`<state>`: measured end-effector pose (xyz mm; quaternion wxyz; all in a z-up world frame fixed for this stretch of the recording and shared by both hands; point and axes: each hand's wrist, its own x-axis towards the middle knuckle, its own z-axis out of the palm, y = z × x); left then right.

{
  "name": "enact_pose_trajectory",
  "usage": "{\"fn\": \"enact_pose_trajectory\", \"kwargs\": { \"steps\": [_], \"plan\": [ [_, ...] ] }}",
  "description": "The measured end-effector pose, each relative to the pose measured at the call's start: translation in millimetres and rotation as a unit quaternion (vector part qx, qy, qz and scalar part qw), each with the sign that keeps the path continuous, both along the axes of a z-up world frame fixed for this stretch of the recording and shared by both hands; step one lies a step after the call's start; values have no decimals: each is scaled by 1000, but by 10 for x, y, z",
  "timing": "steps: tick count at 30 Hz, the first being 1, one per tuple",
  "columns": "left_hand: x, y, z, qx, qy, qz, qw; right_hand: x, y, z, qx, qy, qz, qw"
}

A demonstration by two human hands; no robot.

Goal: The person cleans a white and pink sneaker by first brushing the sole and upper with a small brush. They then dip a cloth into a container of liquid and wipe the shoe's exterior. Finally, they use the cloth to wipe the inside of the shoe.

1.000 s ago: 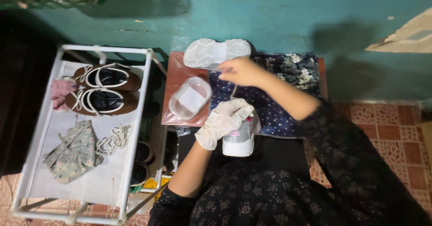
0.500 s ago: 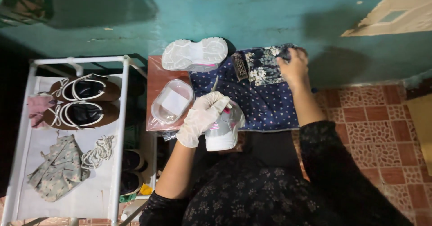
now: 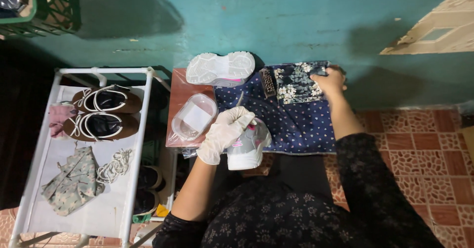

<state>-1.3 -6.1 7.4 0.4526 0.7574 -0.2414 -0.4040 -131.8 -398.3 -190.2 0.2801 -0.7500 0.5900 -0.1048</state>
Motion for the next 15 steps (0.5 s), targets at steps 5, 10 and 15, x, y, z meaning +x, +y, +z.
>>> {"fn": "enact_pose_trajectory", "kwargs": {
  "steps": [5, 10, 15],
  "plan": [
    [25, -33, -85, 9, 6, 4, 1000, -95, 261, 505, 61, -260, -42, 963],
    [18, -26, -50, 12, 5, 6, 1000, -459, 64, 651, -128, -295, 46, 946],
    [-26, -4, 120, 2, 16, -5, 1000, -677, -74, 682, -251, -263, 113, 925]
  ]
}}
